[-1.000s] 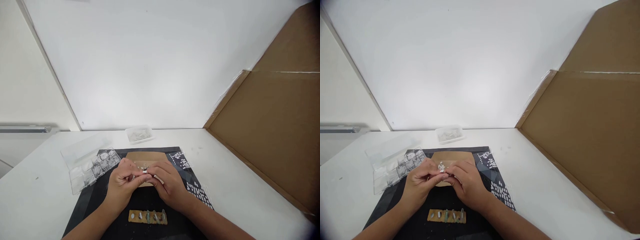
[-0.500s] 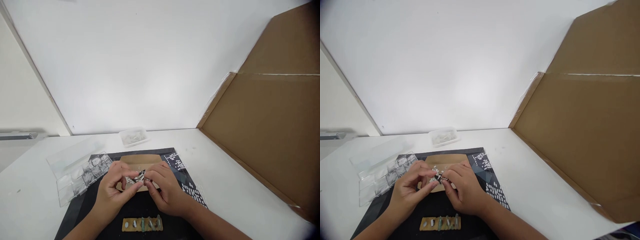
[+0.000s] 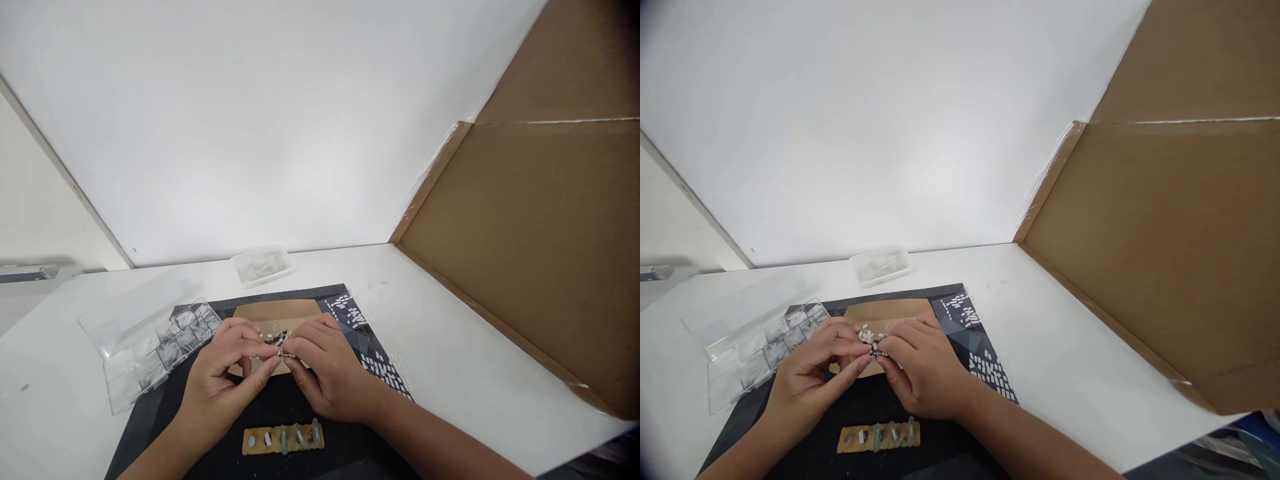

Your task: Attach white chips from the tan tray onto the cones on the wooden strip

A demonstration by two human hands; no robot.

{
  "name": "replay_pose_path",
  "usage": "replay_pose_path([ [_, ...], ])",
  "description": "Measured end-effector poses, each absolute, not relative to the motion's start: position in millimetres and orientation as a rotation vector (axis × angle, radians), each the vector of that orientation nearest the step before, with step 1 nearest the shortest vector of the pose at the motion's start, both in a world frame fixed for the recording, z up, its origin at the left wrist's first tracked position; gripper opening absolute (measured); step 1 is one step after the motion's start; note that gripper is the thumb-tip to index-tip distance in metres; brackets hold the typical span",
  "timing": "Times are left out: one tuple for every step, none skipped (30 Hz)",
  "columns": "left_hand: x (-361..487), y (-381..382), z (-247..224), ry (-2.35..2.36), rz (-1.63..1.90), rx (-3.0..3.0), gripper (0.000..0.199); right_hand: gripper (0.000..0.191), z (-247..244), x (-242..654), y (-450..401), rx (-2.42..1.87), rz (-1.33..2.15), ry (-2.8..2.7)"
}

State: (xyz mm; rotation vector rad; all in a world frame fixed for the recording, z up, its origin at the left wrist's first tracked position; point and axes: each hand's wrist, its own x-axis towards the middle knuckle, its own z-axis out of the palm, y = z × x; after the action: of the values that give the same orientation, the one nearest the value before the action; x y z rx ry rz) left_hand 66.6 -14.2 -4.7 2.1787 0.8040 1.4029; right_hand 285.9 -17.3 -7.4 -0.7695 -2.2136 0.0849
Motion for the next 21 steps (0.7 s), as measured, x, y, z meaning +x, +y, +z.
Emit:
replay_pose_path([
  [66.6, -14.3, -4.5, 0.815, 1.397, 2.173, 0.018, 0.007, -7.4, 286.2, -17.4, -0.767, 0.082, -2.215],
  [66.6, -14.6, -4.1, 0.828, 1.392, 2.166, 0.017, 0.007, -7.4, 286.3, -17.3, -0.763, 0.081, -2.217],
  [66.7, -15.1, -3.7, 0.838, 1.386, 2.155, 0.016, 0.008, -7.3, 286.4, -17.3, -0.758, 0.081, -2.215],
  [66.8, -15.7, -3.3, 0.848, 1.375, 2.139, 0.014, 0.008, -7.1, 286.5, -17.3, -0.755, 0.084, -2.214],
  [67.0, -16.4, -2.8, 0.857, 1.361, 2.118, 0.013, 0.008, -6.9, 286.5, -17.4, -0.754, 0.087, -2.213],
  [67.2, -17.0, -2.3, 0.863, 1.345, 2.092, 0.012, 0.008, -6.5, 286.5, -17.5, -0.754, 0.09, -2.21],
  [67.3, -17.6, -1.9, 0.863, 1.33, 2.066, 0.011, 0.008, -6.1, 286.4, -17.7, -0.755, 0.092, -2.208],
  [67.3, -18.1, -1.7, 0.86, 1.316, 2.039, 0.011, 0.009, -5.5, 286.3, -17.9, -0.754, 0.093, -2.207],
  [67.2, -18.5, -1.7, 0.855, 1.308, 2.013, 0.011, 0.009, -4.9, 286.3, -18.1, -0.751, 0.095, -2.208],
  [66.9, -18.8, -1.9, 0.851, 1.302, 1.988, 0.011, 0.01, -4.4, 286.3, -18.3, -0.747, 0.096, -2.208],
  [66.4, -19.2, -2.2, 0.845, 1.295, 1.966, 0.011, 0.01, -3.8, 286.3, -18.5, -0.743, 0.096, -2.208],
  [65.9, -19.5, -2.6, 0.844, 1.28, 1.945, 0.011, 0.01, -3.4, 286.3, -18.6, -0.739, 0.097, -2.21],
  [65.3, -19.9, -3.0, 0.848, 1.26, 1.925, 0.011, 0.01, -3.1, 286.3, -18.7, -0.737, 0.098, -2.211],
  [64.8, -20.3, -3.3, 0.857, 1.237, 1.906, 0.011, 0.01, -3.0, 286.4, -18.7, -0.738, 0.1, -2.21],
  [64.5, -20.8, -3.5, 0.869, 1.215, 1.891, 0.011, 0.009, -3.0, 286.4, -18.7, -0.739, 0.105, -2.21],
  [64.5, -21.2, -3.4, 0.886, 1.194, 1.877, 0.011, 0.009, -3.2, 286.4, -18.7, -0.743, 0.11, -2.208],
  [64.8, -21.5, -3.0, 0.902, 1.177, 1.863, 0.012, 0.01, -3.5, 286.4, -18.7, -0.748, 0.115, -2.206],
  [65.4, -21.8, -2.3, 0.917, 1.163, 1.849, 0.012, 0.01, -3.9, 286.4, -18.6, -0.753, 0.12, -2.203],
  [66.3, -21.9, -1.2, 0.927, 1.151, 1.834, 0.012, 0.011, -4.3, 286.5, -18.6, -0.755, 0.127, -2.201],
  [67.4, -22.1, 0.1, 0.932, 1.139, 1.818, 0.012, 0.012, -4.6, 286.4, -18.6, -0.757, 0.134, -2.2],
  [68.4, -22.1, 1.5, 0.934, 1.129, 1.801, 0.013, 0.013, -5.0, 286.4, -18.7, -0.758, 0.14, -2.2],
])
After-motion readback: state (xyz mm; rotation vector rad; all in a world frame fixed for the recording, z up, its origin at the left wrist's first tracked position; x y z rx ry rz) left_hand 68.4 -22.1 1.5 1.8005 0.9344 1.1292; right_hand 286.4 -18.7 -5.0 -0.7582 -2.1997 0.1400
